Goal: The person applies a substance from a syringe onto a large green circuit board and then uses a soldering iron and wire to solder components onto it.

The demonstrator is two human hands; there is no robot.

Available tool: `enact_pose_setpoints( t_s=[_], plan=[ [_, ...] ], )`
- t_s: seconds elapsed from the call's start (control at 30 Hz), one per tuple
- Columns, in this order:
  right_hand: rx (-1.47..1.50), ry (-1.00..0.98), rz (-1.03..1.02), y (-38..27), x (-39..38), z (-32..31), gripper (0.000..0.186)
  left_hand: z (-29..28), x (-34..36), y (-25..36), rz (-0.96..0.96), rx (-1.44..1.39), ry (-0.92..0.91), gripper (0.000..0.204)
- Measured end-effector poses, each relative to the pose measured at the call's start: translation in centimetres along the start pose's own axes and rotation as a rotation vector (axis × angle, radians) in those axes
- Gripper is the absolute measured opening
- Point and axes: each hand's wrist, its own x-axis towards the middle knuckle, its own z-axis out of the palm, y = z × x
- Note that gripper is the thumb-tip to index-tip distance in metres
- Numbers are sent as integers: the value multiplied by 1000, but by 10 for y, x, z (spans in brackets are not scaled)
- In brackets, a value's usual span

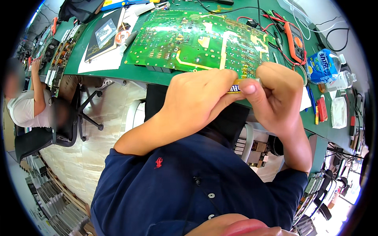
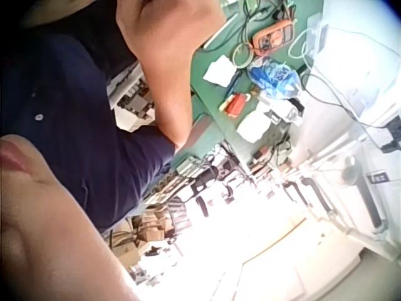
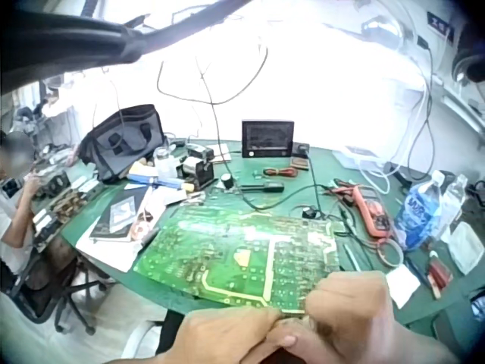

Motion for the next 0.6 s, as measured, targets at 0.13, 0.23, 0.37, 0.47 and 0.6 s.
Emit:
enact_pose_setpoints(
  t_s=[0.13, 0.23, 0.37, 0.47, 0.6],
  plan=[
    [181, -38, 96, -5, -5, -1, 39, -4, -1, 1, 48, 73, -32, 29],
    [168, -66, 8, -4, -3, -3, 36, -5, -2, 5, 37, 64, -28, 29],
    [254, 4, 35, -7, -6, 7, 32, -3, -2, 10, -37, -48, -54, 28],
    [291, 59, -25, -5, -7, 13, 30, -6, -3, 9, -102, -162, -144, 28],
    [309, 50, -90, -4, -7, 16, 30, -10, -4, 7, -181, -312, -241, 28]
  ],
)
